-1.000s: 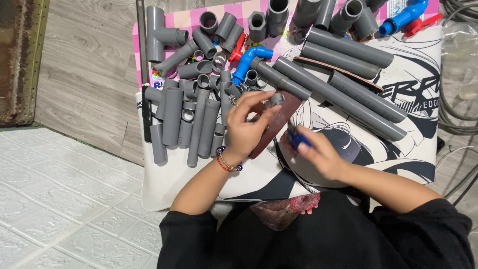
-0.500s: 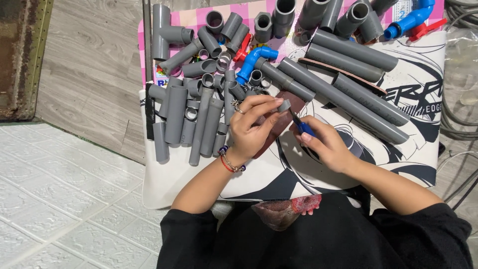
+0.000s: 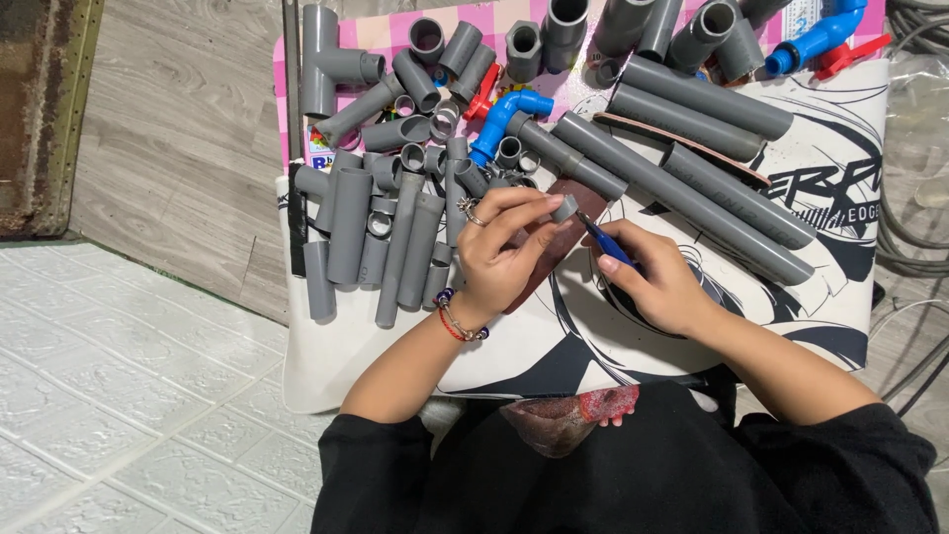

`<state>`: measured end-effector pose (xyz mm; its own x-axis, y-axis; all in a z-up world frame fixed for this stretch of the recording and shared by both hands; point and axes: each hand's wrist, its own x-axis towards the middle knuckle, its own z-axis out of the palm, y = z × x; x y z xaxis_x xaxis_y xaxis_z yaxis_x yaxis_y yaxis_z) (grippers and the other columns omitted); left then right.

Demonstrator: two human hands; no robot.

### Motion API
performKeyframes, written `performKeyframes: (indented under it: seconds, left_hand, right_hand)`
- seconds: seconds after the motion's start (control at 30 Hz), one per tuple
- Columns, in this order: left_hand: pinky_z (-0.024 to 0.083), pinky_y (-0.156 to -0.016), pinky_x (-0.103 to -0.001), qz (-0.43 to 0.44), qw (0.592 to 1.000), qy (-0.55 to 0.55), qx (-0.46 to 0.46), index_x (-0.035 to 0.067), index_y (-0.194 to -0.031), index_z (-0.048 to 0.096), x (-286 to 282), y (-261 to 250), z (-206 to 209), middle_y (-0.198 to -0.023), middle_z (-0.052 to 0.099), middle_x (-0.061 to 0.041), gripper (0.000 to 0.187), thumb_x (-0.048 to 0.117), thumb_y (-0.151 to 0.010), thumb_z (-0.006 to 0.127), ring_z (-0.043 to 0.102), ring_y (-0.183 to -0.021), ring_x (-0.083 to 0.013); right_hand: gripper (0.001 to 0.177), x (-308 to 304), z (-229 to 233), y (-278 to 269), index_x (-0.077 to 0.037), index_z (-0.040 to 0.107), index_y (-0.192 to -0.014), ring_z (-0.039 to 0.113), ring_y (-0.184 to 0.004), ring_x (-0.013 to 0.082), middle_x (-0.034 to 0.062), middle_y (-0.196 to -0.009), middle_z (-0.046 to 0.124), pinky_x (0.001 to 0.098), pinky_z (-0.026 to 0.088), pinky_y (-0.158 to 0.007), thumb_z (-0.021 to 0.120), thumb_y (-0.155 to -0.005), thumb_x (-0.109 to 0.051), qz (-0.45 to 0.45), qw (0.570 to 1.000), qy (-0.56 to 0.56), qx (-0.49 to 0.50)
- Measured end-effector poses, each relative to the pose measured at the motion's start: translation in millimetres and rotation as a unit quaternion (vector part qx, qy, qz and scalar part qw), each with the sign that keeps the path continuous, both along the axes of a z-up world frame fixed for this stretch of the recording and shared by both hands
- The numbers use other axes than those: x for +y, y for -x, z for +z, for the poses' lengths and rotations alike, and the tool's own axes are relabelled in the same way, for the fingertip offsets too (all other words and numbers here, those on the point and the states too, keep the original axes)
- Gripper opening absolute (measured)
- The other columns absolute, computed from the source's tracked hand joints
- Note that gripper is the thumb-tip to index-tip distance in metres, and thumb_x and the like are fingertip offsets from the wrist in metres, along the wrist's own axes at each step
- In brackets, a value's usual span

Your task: Trimming and preparing small PVC pipe fittings using pliers in a workshop setting.

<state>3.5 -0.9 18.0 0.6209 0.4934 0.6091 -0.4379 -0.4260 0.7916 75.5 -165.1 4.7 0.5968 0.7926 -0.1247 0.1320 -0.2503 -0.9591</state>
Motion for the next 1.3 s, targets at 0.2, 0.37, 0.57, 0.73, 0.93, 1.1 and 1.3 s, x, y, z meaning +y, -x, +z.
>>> performKeyframes:
  seconds: [0.2, 0.37, 0.57, 0.73, 0.93, 1.1, 1.3]
  left_hand:
    - [0.049, -0.064, -0.029, 0.008, 1.000, -0.004, 0.003, 0.008, -0.092, 0.065, 0.1, -0.4, -0.3, -0.083, 0.061, -0.007, 0.019, 0.007, -0.073, 0.068, 0.061, -0.073, -0.0204]
    - [0.050, -0.061, -0.028, 0.024, 1.000, -0.007, 0.009, 0.009, -0.092, 0.065, 5.2, -0.6, 4.0, -0.083, 0.061, -0.007, 0.019, 0.007, -0.073, 0.069, 0.060, -0.071, -0.0187]
    - [0.050, -0.056, -0.024, 0.075, 0.997, -0.020, -0.009, 0.010, -0.091, 0.065, 14.3, -8.9, 5.8, -0.082, 0.061, -0.005, 0.021, 0.005, -0.072, 0.070, 0.060, -0.066, -0.0154]
    - [0.050, -0.053, -0.022, 0.123, 0.989, -0.078, 0.005, 0.013, -0.092, 0.065, 19.4, -16.9, 25.9, -0.082, 0.061, 0.000, 0.020, 0.008, -0.073, 0.069, 0.059, -0.062, -0.0114]
    - [0.051, -0.056, -0.025, 0.155, 0.971, -0.179, 0.025, 0.014, -0.089, 0.065, 17.6, -24.4, 25.1, -0.081, 0.062, 0.002, 0.015, 0.012, -0.074, 0.068, 0.062, -0.065, -0.0161]
    - [0.051, -0.056, -0.026, 0.158, 0.971, -0.179, 0.028, 0.012, -0.087, 0.065, 19.7, -19.7, 14.0, -0.080, 0.062, 0.000, 0.016, 0.010, -0.072, 0.070, 0.062, -0.066, -0.0175]
    - [0.052, -0.053, -0.023, 0.161, 0.977, -0.137, 0.032, 0.011, -0.089, 0.066, 21.2, -19.4, 8.5, -0.080, 0.062, 0.001, 0.017, 0.008, -0.073, 0.069, 0.063, -0.066, -0.0158]
  right_hand:
    - [0.032, 1.5, 1.9, -1.7, -0.003, 0.059, -0.093, 0.053, -0.054, 0.0209, 0.0118, -0.060, 0.056, 0.0327, 0.044, -0.053, 0.051, -0.080, -0.031, -0.010, 1.000, 0.003, -0.002]
    - [0.030, 10.2, 18.4, -7.6, -0.003, 0.058, -0.097, 0.053, -0.052, 0.0278, 0.0152, -0.059, 0.054, 0.0374, 0.043, -0.051, 0.052, -0.081, -0.028, 0.003, 0.996, 0.052, -0.071]
    - [0.036, 30.4, 45.8, -22.7, 0.002, 0.056, -0.097, 0.057, -0.054, 0.0383, 0.0215, -0.061, 0.056, 0.0399, 0.043, -0.044, 0.051, -0.082, -0.030, 0.041, 0.978, 0.105, -0.178]
    - [0.035, 39.1, 33.3, -31.3, 0.001, 0.055, -0.094, 0.056, -0.048, 0.0342, 0.0171, -0.055, 0.055, 0.0358, 0.042, -0.041, 0.046, -0.086, -0.032, 0.048, 0.969, 0.106, -0.217]
    - [0.030, 45.0, 16.7, -20.3, -0.009, 0.050, -0.071, 0.053, -0.046, 0.0323, 0.0113, -0.046, 0.052, 0.0352, 0.040, -0.040, 0.039, -0.089, -0.030, 0.028, 0.989, 0.035, -0.142]
    - [0.035, 51.7, 11.2, -14.4, -0.014, 0.048, -0.060, 0.050, -0.039, 0.0241, 0.0045, -0.040, 0.050, 0.0297, 0.039, -0.040, 0.038, -0.090, -0.028, 0.021, 0.993, 0.026, -0.117]
    - [0.036, 55.4, 5.3, -12.8, -0.012, 0.048, -0.060, 0.050, -0.041, 0.0262, 0.0052, -0.041, 0.051, 0.0318, 0.040, -0.044, 0.037, -0.091, -0.027, 0.027, 0.993, 0.037, -0.110]
